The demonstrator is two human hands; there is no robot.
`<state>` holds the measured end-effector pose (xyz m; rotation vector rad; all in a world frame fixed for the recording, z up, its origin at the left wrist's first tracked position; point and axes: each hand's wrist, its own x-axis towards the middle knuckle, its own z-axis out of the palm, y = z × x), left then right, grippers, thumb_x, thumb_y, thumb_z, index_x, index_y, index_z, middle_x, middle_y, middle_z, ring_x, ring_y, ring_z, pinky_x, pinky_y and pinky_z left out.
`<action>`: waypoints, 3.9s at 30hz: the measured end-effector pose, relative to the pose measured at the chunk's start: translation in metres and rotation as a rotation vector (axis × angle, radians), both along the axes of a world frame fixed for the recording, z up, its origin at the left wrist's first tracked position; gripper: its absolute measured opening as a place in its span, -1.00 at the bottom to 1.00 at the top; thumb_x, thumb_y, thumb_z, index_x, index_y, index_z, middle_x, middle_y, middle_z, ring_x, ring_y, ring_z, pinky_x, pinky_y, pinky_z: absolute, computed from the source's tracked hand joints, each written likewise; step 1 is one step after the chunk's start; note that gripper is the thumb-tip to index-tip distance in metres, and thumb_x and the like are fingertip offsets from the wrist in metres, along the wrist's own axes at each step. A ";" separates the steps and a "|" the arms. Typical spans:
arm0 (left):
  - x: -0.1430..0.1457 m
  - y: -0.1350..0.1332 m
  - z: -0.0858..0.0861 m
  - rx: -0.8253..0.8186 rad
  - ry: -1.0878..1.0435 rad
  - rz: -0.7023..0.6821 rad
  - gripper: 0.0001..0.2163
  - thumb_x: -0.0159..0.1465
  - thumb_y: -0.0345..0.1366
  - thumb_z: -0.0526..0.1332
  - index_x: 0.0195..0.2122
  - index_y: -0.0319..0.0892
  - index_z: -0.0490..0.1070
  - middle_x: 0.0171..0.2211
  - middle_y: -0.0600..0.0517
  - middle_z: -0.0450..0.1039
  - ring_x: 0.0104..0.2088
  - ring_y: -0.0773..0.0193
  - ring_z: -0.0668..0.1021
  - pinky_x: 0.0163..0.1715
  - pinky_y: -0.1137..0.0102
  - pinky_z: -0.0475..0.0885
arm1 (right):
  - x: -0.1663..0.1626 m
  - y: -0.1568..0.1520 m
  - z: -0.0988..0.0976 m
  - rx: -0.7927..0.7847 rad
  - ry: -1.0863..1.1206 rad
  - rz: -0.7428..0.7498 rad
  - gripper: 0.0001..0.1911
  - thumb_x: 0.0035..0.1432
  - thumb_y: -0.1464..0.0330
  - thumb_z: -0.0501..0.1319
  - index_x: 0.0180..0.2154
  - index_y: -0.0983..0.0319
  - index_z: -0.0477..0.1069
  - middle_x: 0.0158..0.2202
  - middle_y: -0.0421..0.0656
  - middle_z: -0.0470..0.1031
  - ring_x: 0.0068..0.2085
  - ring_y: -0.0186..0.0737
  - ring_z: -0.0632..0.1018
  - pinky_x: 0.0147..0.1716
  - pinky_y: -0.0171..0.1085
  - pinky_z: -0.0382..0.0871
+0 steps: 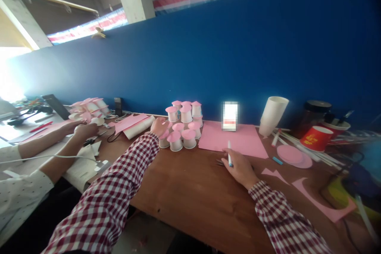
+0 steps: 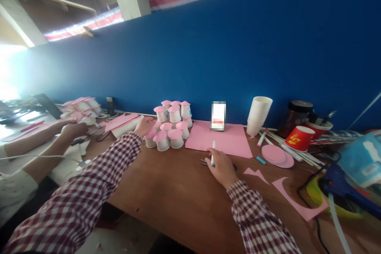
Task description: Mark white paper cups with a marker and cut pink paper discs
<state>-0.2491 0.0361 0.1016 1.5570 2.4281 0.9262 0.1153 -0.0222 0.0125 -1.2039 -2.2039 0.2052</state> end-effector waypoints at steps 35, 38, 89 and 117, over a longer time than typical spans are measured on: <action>0.032 -0.082 -0.078 0.051 -0.032 0.161 -0.10 -0.09 0.03 0.31 0.16 -0.28 -0.09 0.08 -0.28 0.16 0.14 -0.05 0.25 0.05 0.14 0.22 | 0.001 -0.005 0.008 0.336 0.253 -0.081 -0.73 0.19 0.35 0.06 -0.07 0.25 0.32 -0.24 -0.06 0.49 -0.22 -0.15 0.50 -0.18 -0.17 0.40; 0.035 -0.078 -0.077 0.010 -0.029 0.171 -0.13 -0.07 0.04 0.28 0.16 -0.28 -0.08 0.08 -0.30 0.15 0.12 -0.06 0.28 0.01 0.14 0.26 | 0.002 -0.004 0.006 0.321 0.254 -0.090 -0.72 0.19 0.34 0.06 -0.06 0.25 0.31 -0.24 -0.06 0.48 -0.22 -0.14 0.50 -0.18 -0.16 0.40; 0.160 0.013 -0.057 -0.028 1.093 -0.707 -0.68 0.22 -0.43 -0.03 -0.21 -0.28 0.52 -0.17 -0.18 0.50 0.16 -0.02 0.22 0.19 -0.05 -0.19 | 0.002 -0.001 0.003 0.329 0.215 -0.108 -0.71 0.21 0.33 0.02 -0.06 0.26 0.32 -0.21 -0.03 0.49 -0.20 -0.12 0.49 -0.23 -0.18 0.38; 0.176 -0.020 -0.041 0.102 0.927 -0.701 -0.70 0.23 -0.50 -0.06 -0.20 -0.25 0.45 -0.27 -0.15 0.49 0.07 0.03 0.30 0.17 -0.07 -0.17 | 0.021 0.007 0.016 0.408 0.423 -0.191 -0.71 0.20 0.38 0.02 -0.05 0.26 0.32 -0.22 -0.05 0.50 -0.18 -0.15 0.50 -0.13 -0.19 0.37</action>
